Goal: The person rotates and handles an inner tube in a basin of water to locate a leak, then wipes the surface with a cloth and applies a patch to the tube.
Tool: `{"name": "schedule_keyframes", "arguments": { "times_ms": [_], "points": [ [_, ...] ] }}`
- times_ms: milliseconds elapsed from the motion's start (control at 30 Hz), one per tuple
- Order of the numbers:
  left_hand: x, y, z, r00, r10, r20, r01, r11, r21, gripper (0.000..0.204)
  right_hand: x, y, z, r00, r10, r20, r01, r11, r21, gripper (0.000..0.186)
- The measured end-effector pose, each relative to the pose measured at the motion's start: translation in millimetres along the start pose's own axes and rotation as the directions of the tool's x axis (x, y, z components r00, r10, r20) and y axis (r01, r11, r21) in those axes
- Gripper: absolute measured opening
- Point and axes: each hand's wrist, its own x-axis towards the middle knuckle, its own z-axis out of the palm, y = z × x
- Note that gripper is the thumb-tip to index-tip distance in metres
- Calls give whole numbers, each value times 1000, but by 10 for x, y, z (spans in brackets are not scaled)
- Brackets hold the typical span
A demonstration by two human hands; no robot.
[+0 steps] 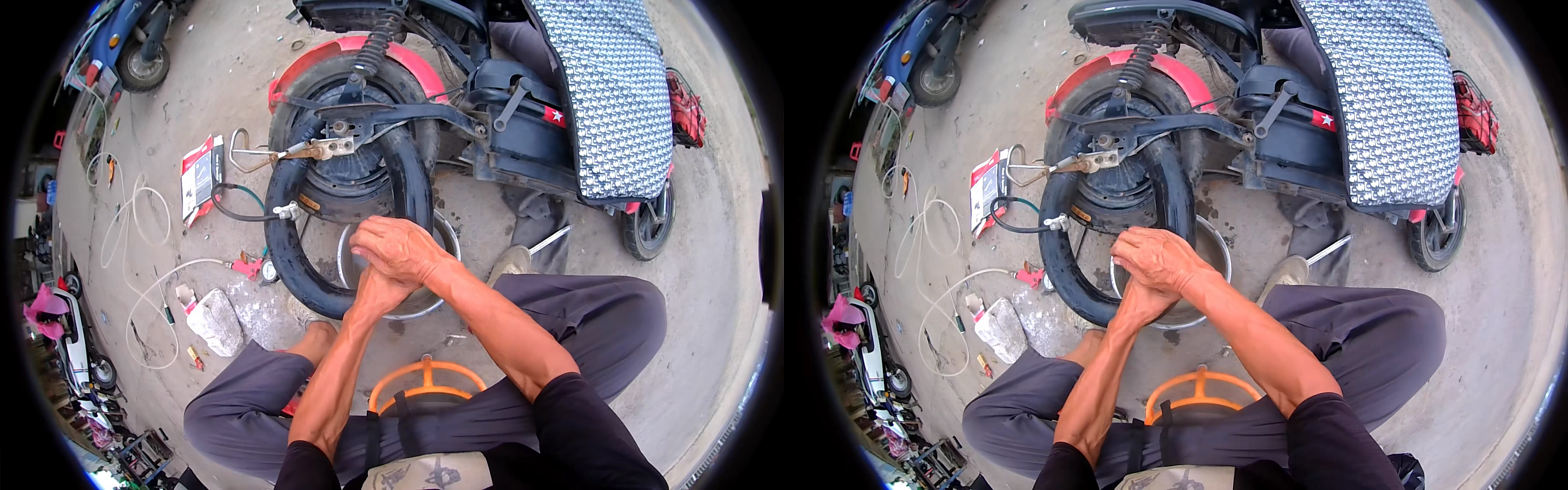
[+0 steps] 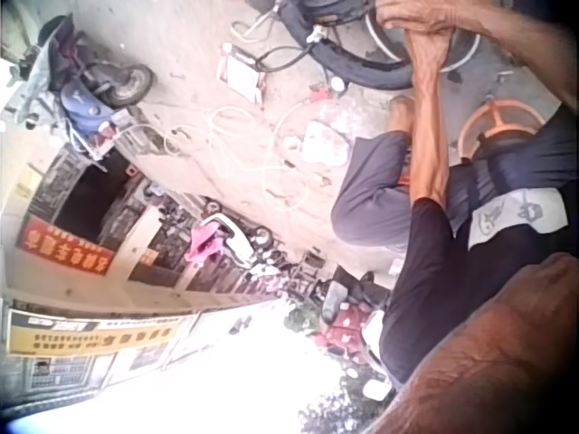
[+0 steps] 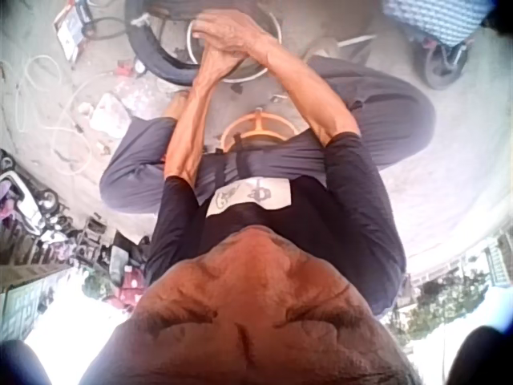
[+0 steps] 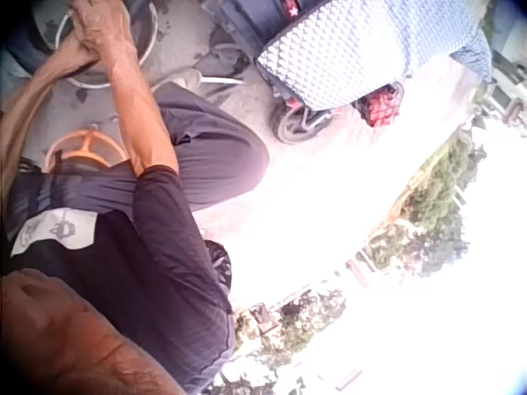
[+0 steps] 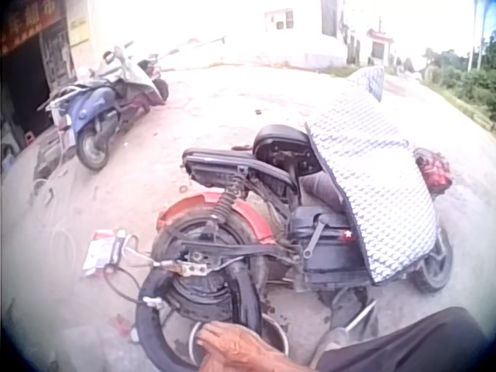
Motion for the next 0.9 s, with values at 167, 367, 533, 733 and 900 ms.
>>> {"name": "schedule_keyframes", "arguments": {
  "times_ms": [167, 367, 533, 733, 900],
  "points": [
    [41, -174, 142, 1000, 26, -18, -27, 995, -93, 68, -44, -389, 61, 929, 327, 173, -370, 829, 418, 22],
    [-54, 88, -118, 989, -146, 6, 146, 981, -126, 77, 287, -664, -1265, 870, 491, 48, -491, 852, 184, 30],
    [-58, 93, -146, 993, -116, -16, 109, 968, -226, 75, 15, -1027, -2660, 816, 577, -29, -553, 766, -327, 34],
    [-60, 131, -264, 994, -107, 6, 106, 966, -235, 71, -748, -734, -2906, 629, 778, -4, -738, 595, -319, 32],
    [-196, 142, -332, 992, -127, 18, 127, 959, -251, 66, -1742, 97, -1579, 406, 899, 165, -909, 378, 178, 47]
  ]
}}
